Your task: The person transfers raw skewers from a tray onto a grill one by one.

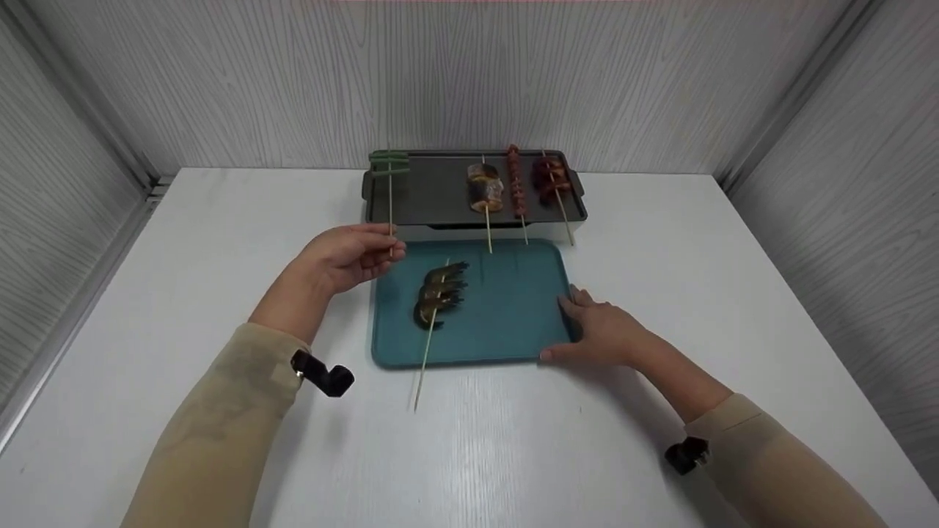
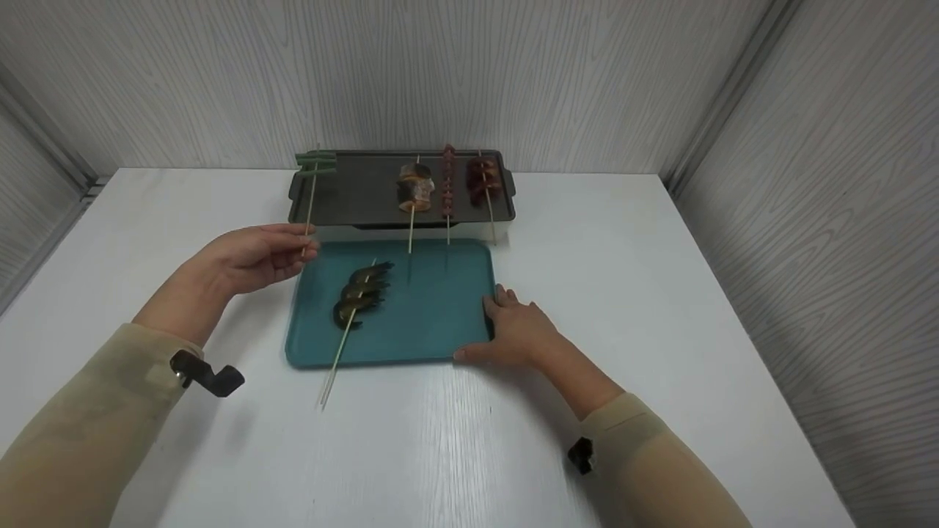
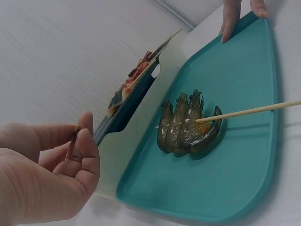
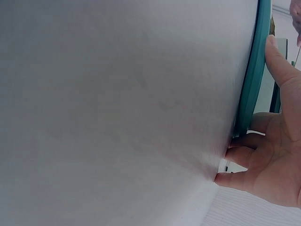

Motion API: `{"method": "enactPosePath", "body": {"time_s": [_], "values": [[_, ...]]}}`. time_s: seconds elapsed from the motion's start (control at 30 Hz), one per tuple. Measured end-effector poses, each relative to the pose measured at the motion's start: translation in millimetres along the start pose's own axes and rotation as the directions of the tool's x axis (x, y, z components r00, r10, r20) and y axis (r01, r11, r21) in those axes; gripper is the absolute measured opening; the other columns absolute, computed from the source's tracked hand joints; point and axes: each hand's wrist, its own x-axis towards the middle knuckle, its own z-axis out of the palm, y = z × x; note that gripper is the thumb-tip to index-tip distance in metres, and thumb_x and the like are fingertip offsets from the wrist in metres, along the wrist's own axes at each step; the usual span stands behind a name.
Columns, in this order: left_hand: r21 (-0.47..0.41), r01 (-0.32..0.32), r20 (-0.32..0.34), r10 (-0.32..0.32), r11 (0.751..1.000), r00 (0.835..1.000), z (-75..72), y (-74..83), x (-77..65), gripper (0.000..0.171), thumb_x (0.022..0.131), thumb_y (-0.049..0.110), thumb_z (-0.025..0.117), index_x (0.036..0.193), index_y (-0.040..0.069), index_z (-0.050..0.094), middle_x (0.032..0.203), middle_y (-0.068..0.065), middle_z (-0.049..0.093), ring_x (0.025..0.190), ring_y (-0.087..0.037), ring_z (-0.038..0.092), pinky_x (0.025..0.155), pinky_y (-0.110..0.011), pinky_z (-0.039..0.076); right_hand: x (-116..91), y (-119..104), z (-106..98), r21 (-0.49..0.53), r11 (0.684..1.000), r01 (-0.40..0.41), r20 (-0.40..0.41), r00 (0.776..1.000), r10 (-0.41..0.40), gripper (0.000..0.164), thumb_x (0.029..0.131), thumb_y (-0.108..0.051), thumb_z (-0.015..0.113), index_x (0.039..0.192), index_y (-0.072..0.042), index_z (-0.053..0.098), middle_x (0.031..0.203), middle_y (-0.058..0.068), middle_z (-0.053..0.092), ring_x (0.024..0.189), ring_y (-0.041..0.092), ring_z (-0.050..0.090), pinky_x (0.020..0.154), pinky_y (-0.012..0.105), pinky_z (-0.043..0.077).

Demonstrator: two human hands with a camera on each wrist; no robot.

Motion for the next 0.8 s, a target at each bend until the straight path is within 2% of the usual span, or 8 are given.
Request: {"method": "enactPosePath", "body": {"time_s": [0.17, 0.43, 0.67, 0.8], "values": [[-0.011, 0.011, 0.007, -0.011, 1.0, 1.0, -1.1, -3.0, 8.4, 0.052, 0.109, 0.005, 0.058, 0.158, 0.001, 0.044, 0.097, -0.005, 0.076, 0.087, -0.013, 0.074, 0.079, -0.024, 0.055, 0.4, 1.1, 1.3, -0.003, 1.0, 0.014, 0.005, 1.0, -0.014, 0.119, 0.086, -0.078, 0.069, 0.167, -0.003, 0.026, 0.174, 0.025, 0.014, 0.157, 0.048, 0.024, 0.123, 0.063, 0.029], [-0.015, 0.039, 0.005, -0.039, 0.999, 0.999, -0.6, -6.9, 16.6, 0.044, 0.109, 0.005, 0.057, 0.152, 0.0, 0.048, 0.096, -0.006, 0.076, 0.085, -0.013, 0.074, 0.076, -0.025, 0.055, -1.6, 0.6, 0.3, -0.003, 1.0, 0.013, 0.004, 1.0, -0.013, 0.12, 0.085, -0.08, 0.068, 0.167, -0.003, 0.026, 0.173, 0.026, 0.014, 0.155, 0.05, 0.025, 0.122, 0.063, 0.032], [-0.019, 0.044, 0.004, -0.044, 0.999, 0.999, -1.7, -8.3, 19.3, 0.02, 0.11, 0.005, 0.055, 0.13, 0.006, 0.057, 0.093, -0.006, 0.076, 0.084, -0.013, 0.074, 0.076, -0.025, 0.055, -2.4, 1.2, -1.0, 0.012, 1.0, 0.005, 0.008, 1.0, -0.006, 0.12, 0.085, -0.08, 0.068, 0.168, -0.003, 0.025, 0.174, 0.026, 0.013, 0.155, 0.051, 0.024, 0.122, 0.063, 0.031], [-0.036, 0.049, -0.007, -0.049, 0.998, 0.999, -1.5, -8.1, 20.4, 0.017, 0.11, 0.004, 0.055, 0.126, 0.006, 0.057, 0.089, -0.005, 0.076, 0.082, -0.013, 0.074, 0.077, -0.026, 0.056, -2.5, 1.3, -1.0, 0.02, 1.0, 0.003, 0.009, 1.0, -0.003, 0.12, 0.086, -0.08, 0.068, 0.168, -0.004, 0.025, 0.174, 0.026, 0.013, 0.156, 0.051, 0.024, 0.122, 0.063, 0.03]]}}
